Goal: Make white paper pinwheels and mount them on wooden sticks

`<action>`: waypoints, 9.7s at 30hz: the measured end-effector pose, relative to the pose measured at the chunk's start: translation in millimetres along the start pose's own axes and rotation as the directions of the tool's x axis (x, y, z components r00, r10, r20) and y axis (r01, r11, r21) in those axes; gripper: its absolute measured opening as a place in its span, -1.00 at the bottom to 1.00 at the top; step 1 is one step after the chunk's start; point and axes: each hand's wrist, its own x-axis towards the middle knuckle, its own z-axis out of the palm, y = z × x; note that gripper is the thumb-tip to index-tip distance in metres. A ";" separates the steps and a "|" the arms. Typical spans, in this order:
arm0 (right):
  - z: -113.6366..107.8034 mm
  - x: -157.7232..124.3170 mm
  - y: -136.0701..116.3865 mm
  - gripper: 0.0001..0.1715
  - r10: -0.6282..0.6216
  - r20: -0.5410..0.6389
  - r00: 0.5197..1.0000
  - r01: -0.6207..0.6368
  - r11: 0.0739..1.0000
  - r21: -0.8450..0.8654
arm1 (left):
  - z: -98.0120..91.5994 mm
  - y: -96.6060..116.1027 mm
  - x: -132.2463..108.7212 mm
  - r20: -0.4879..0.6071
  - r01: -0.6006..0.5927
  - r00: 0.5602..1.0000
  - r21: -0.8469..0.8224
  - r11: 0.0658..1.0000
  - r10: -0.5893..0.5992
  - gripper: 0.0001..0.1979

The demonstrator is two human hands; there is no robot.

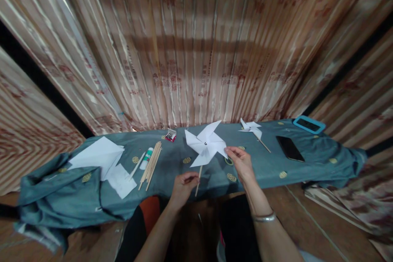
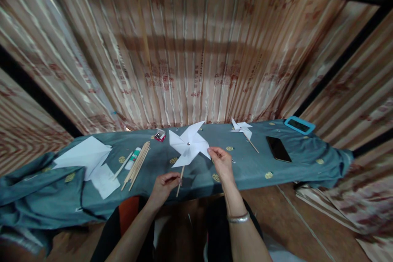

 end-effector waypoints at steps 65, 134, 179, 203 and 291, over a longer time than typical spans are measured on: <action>-9.7 -6.0 -0.1 -0.60 -0.171 0.040 0.984 0.175 0.972 -0.154 | -5.7 -9.6 3.5 -0.031 -0.049 0.998 0.027 0.998 0.050 -0.80; 44.7 -44.0 8.1 -0.67 0.133 0.483 0.865 -0.110 0.991 -0.074 | -6.8 -13.4 10.4 -0.130 -0.173 0.976 0.021 0.985 0.175 -0.82; 12.5 -12.5 6.6 -0.52 -0.005 0.094 0.996 0.007 1.000 -0.024 | -12.2 -6.6 4.3 -0.082 -0.161 0.982 0.115 0.980 0.170 -0.86; 27.2 -36.5 10.5 -0.56 0.125 0.321 0.939 -0.115 0.992 -0.048 | -10.1 -14.1 10.3 -0.149 -0.159 0.975 0.051 0.986 0.165 -0.81; 42.6 -41.2 11.7 -0.71 0.031 0.323 0.946 -0.043 0.999 0.027 | -9.6 -12.5 9.7 -0.099 -0.188 0.976 0.073 0.979 0.195 -0.85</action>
